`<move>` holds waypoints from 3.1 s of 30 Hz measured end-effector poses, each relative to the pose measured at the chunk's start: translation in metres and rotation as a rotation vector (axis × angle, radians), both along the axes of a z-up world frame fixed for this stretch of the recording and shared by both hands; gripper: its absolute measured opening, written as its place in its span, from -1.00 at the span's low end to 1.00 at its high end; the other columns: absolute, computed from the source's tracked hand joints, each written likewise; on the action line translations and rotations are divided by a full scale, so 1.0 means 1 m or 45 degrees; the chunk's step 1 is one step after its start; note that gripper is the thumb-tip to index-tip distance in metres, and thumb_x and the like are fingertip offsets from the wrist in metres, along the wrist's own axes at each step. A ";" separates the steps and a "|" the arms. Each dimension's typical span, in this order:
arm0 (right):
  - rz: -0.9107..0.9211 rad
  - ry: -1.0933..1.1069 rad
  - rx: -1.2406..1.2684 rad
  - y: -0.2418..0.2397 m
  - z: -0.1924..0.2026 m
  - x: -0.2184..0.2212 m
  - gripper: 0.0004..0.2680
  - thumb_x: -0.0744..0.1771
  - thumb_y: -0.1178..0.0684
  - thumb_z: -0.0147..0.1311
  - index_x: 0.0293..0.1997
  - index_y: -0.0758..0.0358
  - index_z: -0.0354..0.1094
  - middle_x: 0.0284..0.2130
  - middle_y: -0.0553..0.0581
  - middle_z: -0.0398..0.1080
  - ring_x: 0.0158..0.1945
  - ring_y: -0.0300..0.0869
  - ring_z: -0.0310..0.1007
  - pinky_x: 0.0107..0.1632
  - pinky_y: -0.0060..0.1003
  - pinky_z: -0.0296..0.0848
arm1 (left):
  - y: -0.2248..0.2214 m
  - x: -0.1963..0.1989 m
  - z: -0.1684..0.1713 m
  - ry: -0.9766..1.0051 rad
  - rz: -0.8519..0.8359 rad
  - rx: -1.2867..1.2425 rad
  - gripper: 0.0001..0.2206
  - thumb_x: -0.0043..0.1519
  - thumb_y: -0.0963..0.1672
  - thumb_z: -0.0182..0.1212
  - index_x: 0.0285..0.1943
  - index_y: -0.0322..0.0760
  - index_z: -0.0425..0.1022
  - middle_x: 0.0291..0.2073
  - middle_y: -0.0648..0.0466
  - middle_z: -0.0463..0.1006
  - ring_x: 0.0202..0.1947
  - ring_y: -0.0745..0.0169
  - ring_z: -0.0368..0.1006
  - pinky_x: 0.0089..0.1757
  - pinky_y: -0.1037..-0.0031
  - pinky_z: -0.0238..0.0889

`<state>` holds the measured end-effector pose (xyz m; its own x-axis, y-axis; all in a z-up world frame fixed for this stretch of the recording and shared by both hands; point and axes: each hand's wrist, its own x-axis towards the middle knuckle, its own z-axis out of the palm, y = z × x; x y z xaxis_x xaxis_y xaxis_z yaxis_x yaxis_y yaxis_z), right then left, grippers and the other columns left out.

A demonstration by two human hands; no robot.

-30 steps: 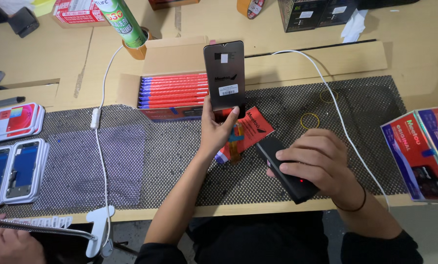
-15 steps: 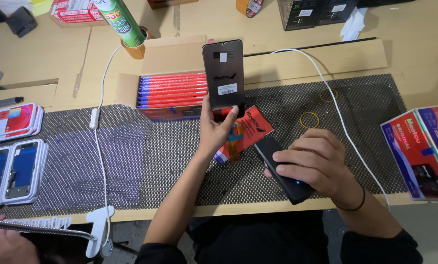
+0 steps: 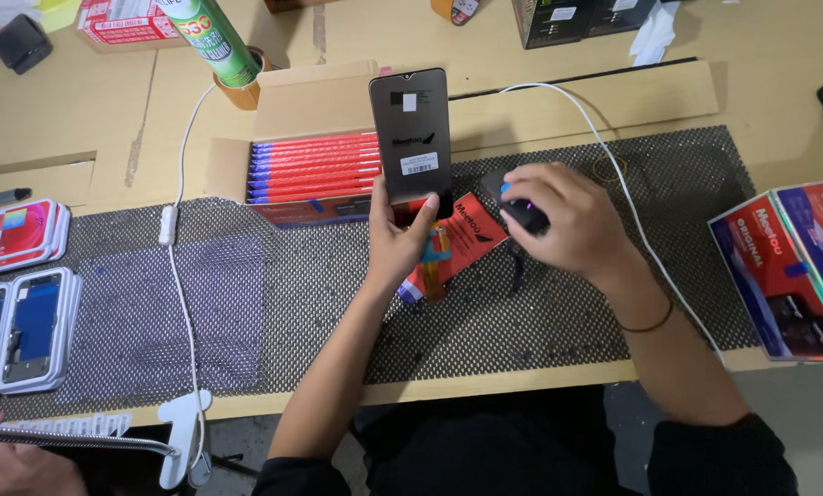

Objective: The person places a plastic film over a phone screen, folds the connected ribbon cable onto the back, and puts the screen into a red protective sleeve before placing it into a box.

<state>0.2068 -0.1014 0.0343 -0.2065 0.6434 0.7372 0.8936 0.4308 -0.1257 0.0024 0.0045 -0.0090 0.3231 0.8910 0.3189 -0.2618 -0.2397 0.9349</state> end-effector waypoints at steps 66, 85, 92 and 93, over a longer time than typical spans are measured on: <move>-0.167 2.298 -0.220 0.054 -0.103 0.080 -0.67 0.46 0.09 -0.03 0.42 -0.19 0.09 -0.36 0.00 0.32 -0.32 -0.25 0.57 -0.15 -0.31 0.73 | -0.017 0.003 -0.005 1.082 -0.034 0.791 -0.08 0.03 0.17 0.36 0.49 -0.34 0.13 0.08 -0.13 0.28 0.05 -0.23 0.42 -0.03 0.14 0.29; 0.047 1.907 -0.145 0.042 -0.066 0.037 -0.66 0.47 0.20 -0.09 0.43 -0.04 0.02 -0.12 0.16 0.36 -0.22 -0.16 0.58 -0.25 -0.29 0.72 | -0.019 0.003 -0.014 1.137 0.209 0.976 -0.01 -0.01 0.19 0.43 0.51 -0.36 0.10 0.11 -0.16 0.30 0.13 -0.15 0.30 -0.03 0.21 0.14; 0.094 1.892 -0.234 0.038 -0.057 0.013 -0.67 0.46 0.19 -0.11 0.42 0.04 0.01 -0.26 0.21 0.36 -0.31 -0.06 0.58 -0.31 -0.23 0.70 | -0.019 0.004 -0.014 1.108 0.220 0.961 -0.03 0.02 0.18 0.42 0.51 -0.37 0.09 0.11 -0.17 0.28 0.11 -0.17 0.30 -0.05 0.20 0.13; 0.138 1.916 -0.282 0.036 -0.053 0.009 -0.67 0.45 0.16 -0.10 0.41 0.05 0.01 -0.21 0.24 0.38 -0.27 -0.03 0.60 -0.34 -0.22 0.69 | -0.020 0.004 -0.014 1.096 0.238 0.965 -0.04 0.02 0.17 0.42 0.50 -0.37 0.10 0.10 -0.17 0.28 0.09 -0.18 0.30 -0.06 0.20 0.12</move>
